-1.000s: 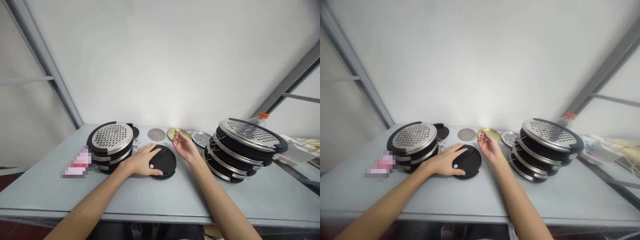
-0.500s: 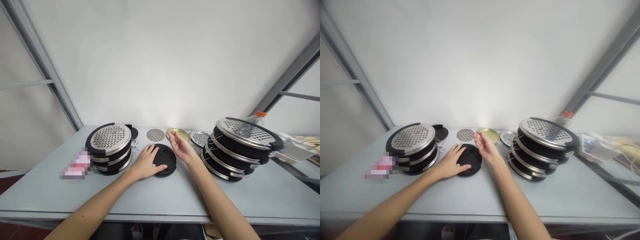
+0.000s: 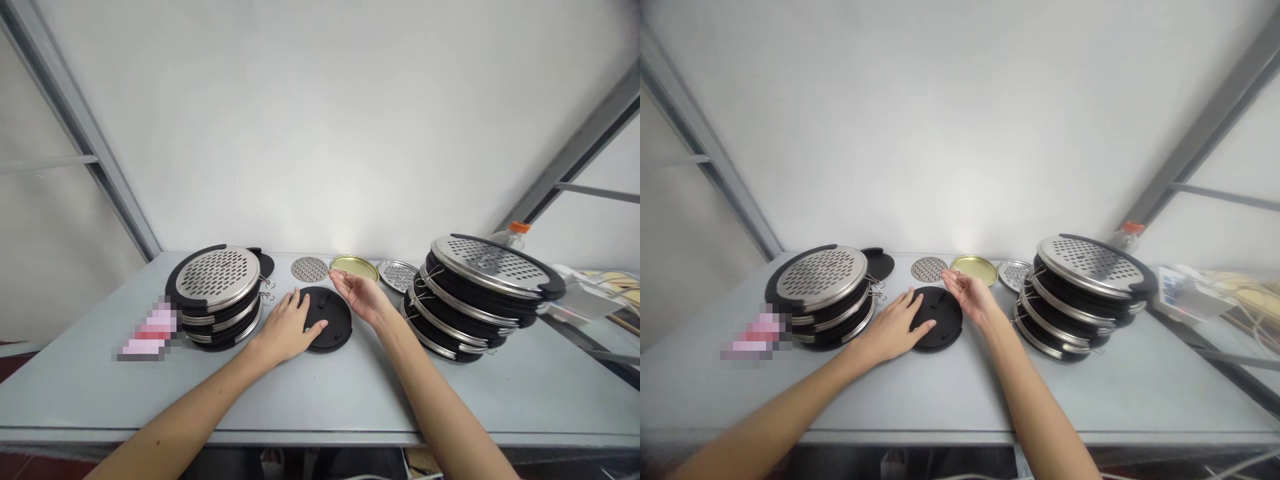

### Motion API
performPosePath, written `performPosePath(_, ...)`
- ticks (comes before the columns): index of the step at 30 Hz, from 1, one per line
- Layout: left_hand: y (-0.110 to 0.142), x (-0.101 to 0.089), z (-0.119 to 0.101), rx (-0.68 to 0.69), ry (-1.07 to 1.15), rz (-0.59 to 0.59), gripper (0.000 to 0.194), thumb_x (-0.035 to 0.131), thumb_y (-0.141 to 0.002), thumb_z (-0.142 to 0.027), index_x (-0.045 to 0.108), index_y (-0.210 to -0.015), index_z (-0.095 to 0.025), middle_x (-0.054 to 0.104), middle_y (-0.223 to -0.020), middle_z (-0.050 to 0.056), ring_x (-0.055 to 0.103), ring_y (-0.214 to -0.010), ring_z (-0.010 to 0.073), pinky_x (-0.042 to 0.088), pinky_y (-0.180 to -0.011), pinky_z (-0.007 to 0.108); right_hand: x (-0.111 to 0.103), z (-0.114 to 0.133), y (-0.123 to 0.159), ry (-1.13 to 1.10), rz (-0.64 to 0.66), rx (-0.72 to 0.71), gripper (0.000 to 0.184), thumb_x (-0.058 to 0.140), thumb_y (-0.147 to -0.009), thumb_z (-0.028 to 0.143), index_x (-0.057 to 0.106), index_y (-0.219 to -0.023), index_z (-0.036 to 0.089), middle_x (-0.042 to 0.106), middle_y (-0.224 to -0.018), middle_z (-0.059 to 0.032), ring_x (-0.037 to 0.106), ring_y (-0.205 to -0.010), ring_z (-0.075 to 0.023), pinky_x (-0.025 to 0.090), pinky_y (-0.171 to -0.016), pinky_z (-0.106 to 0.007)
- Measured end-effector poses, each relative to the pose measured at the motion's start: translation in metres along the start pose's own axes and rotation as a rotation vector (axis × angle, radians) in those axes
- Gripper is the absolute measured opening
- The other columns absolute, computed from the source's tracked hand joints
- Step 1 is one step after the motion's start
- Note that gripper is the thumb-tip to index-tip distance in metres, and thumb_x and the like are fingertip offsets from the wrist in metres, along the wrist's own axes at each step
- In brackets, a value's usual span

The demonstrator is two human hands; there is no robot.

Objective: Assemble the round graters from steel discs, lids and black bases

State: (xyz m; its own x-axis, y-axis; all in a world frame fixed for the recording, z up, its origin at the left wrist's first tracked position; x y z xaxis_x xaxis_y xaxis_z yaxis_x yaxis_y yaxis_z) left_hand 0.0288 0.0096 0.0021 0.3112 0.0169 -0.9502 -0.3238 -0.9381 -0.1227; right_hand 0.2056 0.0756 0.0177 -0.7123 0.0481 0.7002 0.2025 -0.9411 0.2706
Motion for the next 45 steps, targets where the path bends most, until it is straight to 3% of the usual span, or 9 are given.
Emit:
performPosePath(6, -0.003, -0.009, 0.004, 0.003, -0.012, -0.071, 0.049, 0.036, -0.093, -0.05, 0.059, -0.119, -0.014, 0.055, -0.131, 0.016, 0.055, -0.118, 0.0319, 0.044, -0.097, 0.044, 0.001, -0.004, 0.002, 0.239, 0.103, -0.082, 0.018, 0.051, -0.085, 0.005, 0.058, -0.1, 0.012, 0.071, -0.104, -0.0112, 0.071, -0.085, -0.0166, 0.06, -0.074, -0.024)
performPosePath(11, -0.005, -0.011, 0.012, 0.243, 0.018, -0.049, 0.069, 0.047, -0.087, -0.057, 0.04, -0.139, -0.011, 0.032, -0.149, 0.015, 0.025, -0.14, 0.0288, 0.026, -0.113, 0.042, 0.003, -0.005, 0.004, 0.318, 0.106, -0.085, 0.012, 0.053, -0.086, 0.007, 0.059, -0.094, 0.014, 0.072, -0.099, -0.01, 0.072, -0.079, -0.0145, 0.06, -0.07, -0.022)
performPosePath(15, -0.005, -0.015, 0.016, 0.384, 0.059, 0.044, 0.083, 0.051, -0.084, -0.059, 0.026, -0.146, -0.01, 0.025, -0.152, 0.014, 0.02, -0.142, 0.0256, 0.021, -0.115, 0.039, 0.004, -0.003, 0.004, 0.354, 0.124, -0.079, 0.011, 0.057, -0.085, 0.008, 0.064, -0.092, 0.013, 0.072, -0.096, -0.0081, 0.071, -0.079, -0.0122, 0.058, -0.072, -0.018)
performPosePath(20, -0.007, -0.014, 0.018, 0.313, 0.127, 0.169, 0.087, 0.054, -0.078, -0.067, 0.032, -0.145, -0.016, 0.028, -0.152, 0.011, 0.024, -0.141, 0.0256, 0.022, -0.114, 0.037, 0.001, -0.005, 0.003, 0.401, 0.124, -0.068, 0.017, 0.062, -0.082, 0.01, 0.068, -0.097, 0.014, 0.072, -0.082, -0.0043, 0.066, -0.057, -0.0079, 0.056, -0.055, -0.015)
performPosePath(25, -0.01, -0.003, 0.008, 0.169, 0.123, 0.057, 0.084, 0.053, -0.078, -0.068, 0.038, -0.142, -0.014, 0.029, -0.151, 0.013, 0.025, -0.14, 0.0276, 0.024, -0.113, 0.038, -0.001, -0.008, -0.001, 0.332, 0.1, -0.032, 0.014, 0.058, -0.084, 0.01, 0.068, -0.094, 0.011, 0.068, -0.065, -0.0018, 0.058, -0.044, -0.0065, 0.053, -0.045, -0.014)
performPosePath(31, -0.004, -0.004, -0.004, 0.151, 0.003, -0.05, 0.065, 0.046, -0.088, -0.058, 0.048, -0.133, -0.011, 0.043, -0.142, 0.017, 0.038, -0.131, 0.0318, 0.03, -0.108, 0.043, -0.001, -0.008, -0.003, 0.198, 0.041, 0.029, 0.023, 0.041, -0.089, 0.003, 0.063, -0.091, 0.01, 0.073, -0.077, -0.0074, 0.069, -0.061, -0.01, 0.059, -0.062, -0.019)
performPosePath(37, -0.006, -0.015, 0.0, 0.158, 0.042, -0.12, 0.038, 0.042, -0.093, -0.047, 0.066, -0.1, -0.019, 0.068, -0.098, 0.008, 0.058, -0.098, 0.0263, 0.046, -0.088, 0.039, -0.001, -0.01, -0.002, 0.22, 0.095, 0.009, 0.018, 0.043, -0.091, 0.008, 0.06, -0.093, 0.013, 0.072, -0.104, -0.011, 0.071, -0.087, -0.016, 0.06, -0.072, -0.025)
performPosePath(41, -0.01, -0.007, 0.005, 0.153, 0.112, -0.155, 0.04, 0.046, -0.091, -0.046, 0.057, -0.118, -0.018, 0.062, -0.119, 0.01, 0.054, -0.114, 0.0264, 0.042, -0.099, 0.039, -0.002, -0.009, -0.002, 0.306, 0.079, -0.021, 0.009, 0.053, -0.088, 0.012, 0.062, -0.09, 0.014, 0.072, -0.1, -0.0111, 0.072, -0.081, -0.0155, 0.059, -0.066, -0.022)
performPosePath(45, -0.011, 0.0, 0.01, 0.158, 0.162, -0.066, 0.051, 0.043, -0.091, -0.046, 0.051, -0.129, -0.013, 0.047, -0.14, 0.013, 0.043, -0.13, 0.026, 0.034, -0.109, 0.038, -0.008, -0.002, -0.005, 0.428, 0.011, -0.144, 0.007, 0.064, -0.08, 0.014, 0.069, -0.086, 0.015, 0.073, -0.09, -0.0065, 0.069, -0.071, -0.0107, 0.053, -0.057, -0.015)
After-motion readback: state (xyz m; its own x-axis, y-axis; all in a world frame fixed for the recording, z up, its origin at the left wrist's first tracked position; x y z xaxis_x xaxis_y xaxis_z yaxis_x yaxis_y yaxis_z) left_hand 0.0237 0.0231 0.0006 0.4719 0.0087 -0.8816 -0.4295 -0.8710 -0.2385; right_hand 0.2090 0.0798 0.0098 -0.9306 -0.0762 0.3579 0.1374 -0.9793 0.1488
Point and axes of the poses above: each hand's wrist, its own y-axis away from the middle knuckle, its own x-axis out of the palm, z = x × y, the point moved 2 cm from there along -y, towards the middle knuckle
